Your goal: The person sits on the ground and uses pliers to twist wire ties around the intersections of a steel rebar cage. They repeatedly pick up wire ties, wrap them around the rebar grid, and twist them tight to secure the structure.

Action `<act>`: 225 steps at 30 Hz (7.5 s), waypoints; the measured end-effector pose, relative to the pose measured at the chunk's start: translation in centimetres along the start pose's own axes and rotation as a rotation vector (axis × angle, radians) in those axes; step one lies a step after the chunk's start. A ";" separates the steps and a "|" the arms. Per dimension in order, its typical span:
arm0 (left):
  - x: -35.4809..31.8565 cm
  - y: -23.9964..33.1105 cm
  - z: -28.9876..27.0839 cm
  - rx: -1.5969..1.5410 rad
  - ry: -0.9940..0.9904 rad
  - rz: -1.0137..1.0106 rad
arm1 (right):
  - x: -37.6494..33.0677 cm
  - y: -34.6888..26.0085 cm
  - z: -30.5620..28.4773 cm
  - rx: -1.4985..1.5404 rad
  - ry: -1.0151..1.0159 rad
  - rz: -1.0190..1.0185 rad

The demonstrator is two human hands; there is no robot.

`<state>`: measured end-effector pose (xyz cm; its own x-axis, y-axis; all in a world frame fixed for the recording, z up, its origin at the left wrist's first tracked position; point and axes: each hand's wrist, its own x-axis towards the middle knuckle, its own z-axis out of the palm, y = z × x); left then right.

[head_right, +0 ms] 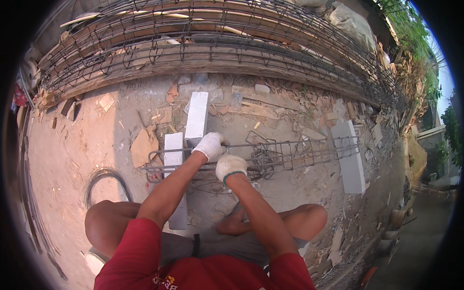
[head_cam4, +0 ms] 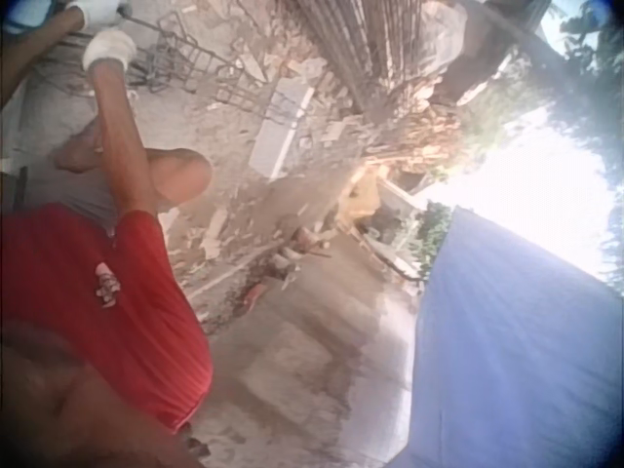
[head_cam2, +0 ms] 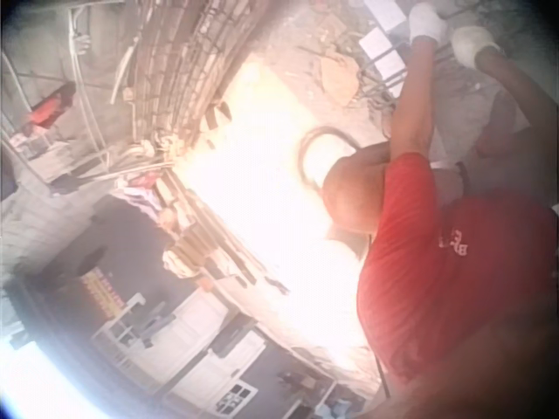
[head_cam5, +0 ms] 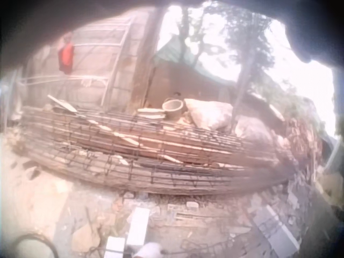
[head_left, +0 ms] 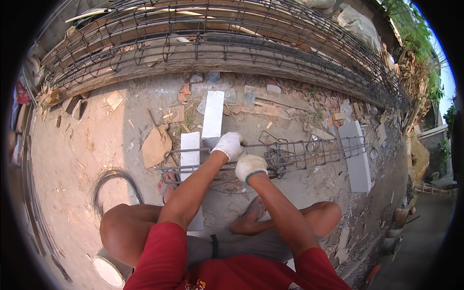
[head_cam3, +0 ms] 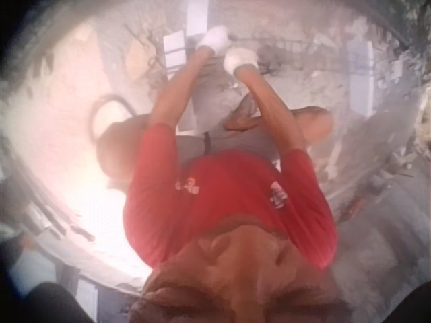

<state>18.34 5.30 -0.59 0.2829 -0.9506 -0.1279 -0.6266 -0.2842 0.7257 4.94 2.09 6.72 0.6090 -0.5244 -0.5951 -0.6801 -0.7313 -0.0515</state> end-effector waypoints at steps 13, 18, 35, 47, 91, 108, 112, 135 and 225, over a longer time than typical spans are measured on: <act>1.5 3.3 1.3 0.109 0.033 0.062 | 5.1 5.1 3.3 0.870 -0.647 0.136; 2.4 0.3 1.0 0.030 0.033 0.019 | 8.0 3.0 3.7 0.763 -0.564 -0.033; 0.3 1.8 1.8 0.090 0.172 -0.016 | 1.2 6.5 -0.4 1.029 -0.180 0.053; -0.7 2.8 5.8 -0.126 0.320 -0.007 | 20.9 5.8 2.4 0.277 0.012 -0.073; 1.2 0.0 0.4 -0.020 -0.113 -0.256 | 6.2 6.2 -2.9 -0.673 0.535 -0.378; 0.4 -0.3 1.3 0.046 -0.046 -0.231 | 3.1 6.8 -4.4 -0.261 0.413 -0.476; 0.3 -0.2 1.2 0.042 -0.045 -0.192 | 3.4 6.1 -4.5 -0.320 0.354 -0.450; -0.8 0.4 0.5 0.015 -0.044 -0.186 | 3.5 7.3 -4.7 0.009 0.173 -0.206; 0.0 -0.2 2.5 0.010 -0.003 -0.184 | -9.1 7.2 -12.4 -0.516 0.097 -0.090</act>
<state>16.68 5.09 -2.44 0.3910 -0.8829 -0.2602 -0.5715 -0.4545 0.6833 -0.41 -3.78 21.69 0.7075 -0.4698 -0.5280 -0.3493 -0.8819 0.3166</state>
